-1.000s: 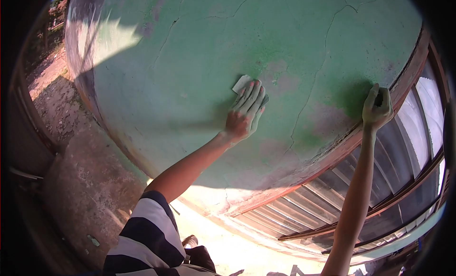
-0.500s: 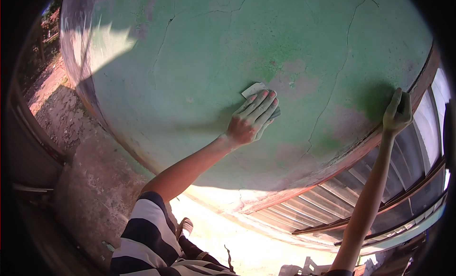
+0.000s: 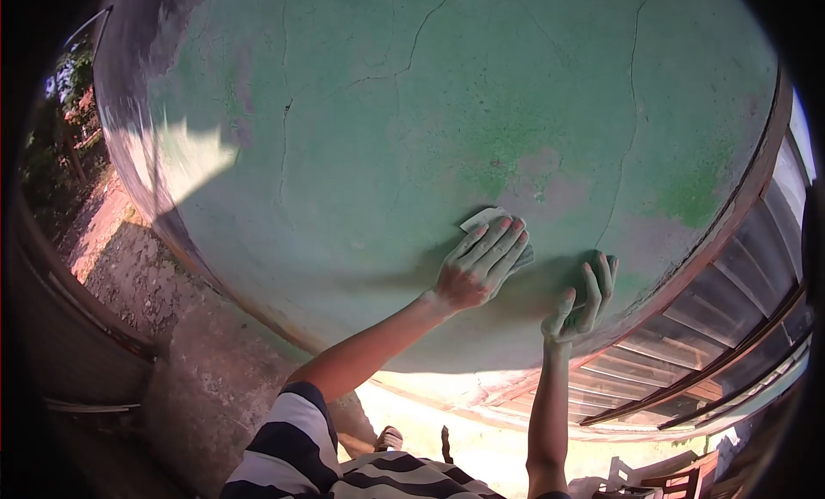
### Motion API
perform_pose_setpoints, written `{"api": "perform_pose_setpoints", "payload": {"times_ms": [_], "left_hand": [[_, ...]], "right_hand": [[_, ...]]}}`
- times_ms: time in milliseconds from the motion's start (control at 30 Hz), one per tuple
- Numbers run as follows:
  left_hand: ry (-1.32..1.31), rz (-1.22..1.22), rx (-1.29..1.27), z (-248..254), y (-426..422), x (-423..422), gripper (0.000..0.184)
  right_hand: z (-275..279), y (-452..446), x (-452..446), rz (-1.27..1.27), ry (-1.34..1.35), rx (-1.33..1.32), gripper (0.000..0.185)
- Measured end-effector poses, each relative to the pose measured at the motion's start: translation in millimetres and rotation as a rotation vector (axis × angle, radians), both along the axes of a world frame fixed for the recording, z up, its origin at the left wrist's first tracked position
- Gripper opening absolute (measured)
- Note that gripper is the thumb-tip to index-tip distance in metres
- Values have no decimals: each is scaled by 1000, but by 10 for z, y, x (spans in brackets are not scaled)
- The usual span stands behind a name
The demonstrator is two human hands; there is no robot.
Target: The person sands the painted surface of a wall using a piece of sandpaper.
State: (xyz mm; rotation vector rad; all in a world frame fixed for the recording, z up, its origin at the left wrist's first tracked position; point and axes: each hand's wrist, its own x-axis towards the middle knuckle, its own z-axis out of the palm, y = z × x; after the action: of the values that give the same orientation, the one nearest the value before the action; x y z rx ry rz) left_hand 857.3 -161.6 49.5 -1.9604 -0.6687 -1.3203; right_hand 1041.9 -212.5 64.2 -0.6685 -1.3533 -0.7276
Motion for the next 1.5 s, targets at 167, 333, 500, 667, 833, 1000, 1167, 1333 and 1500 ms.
{"api": "perform_pose_setpoints", "payload": {"times_ms": [167, 333, 500, 667, 833, 1000, 1167, 1333, 1500], "left_hand": [[-435, 95, -65, 891, 45, -498, 48], [-375, 14, -138, 393, -52, -128, 48], [34, -18, 91, 15, 58, -146, 47], [-561, 15, -6, 678, 140, -509, 50], [-48, -24, -105, -409, -130, -16, 50], [-135, 138, -57, 35, 37, -370, 50], [-568, 38, -107, 304, 35, -280, 51], [-211, 14, -84, -696, -34, 1, 52], [-479, 137, -173, -138, 29, -424, 49]], "right_hand": [[-335, 170, -32, -200, 27, -8, 42], [-370, 150, -16, -158, 66, 6, 43], [-419, 114, 74, -130, 46, -38, 39], [-425, 104, 57, -131, 75, -35, 37], [-409, 117, 43, -118, 92, -34, 37], [-427, 142, 46, -87, 113, 3, 40], [-412, 192, -36, -136, 140, 35, 55], [-455, 202, -31, -128, 136, 37, 54], [-477, 222, -40, -106, 149, 48, 54]]}}
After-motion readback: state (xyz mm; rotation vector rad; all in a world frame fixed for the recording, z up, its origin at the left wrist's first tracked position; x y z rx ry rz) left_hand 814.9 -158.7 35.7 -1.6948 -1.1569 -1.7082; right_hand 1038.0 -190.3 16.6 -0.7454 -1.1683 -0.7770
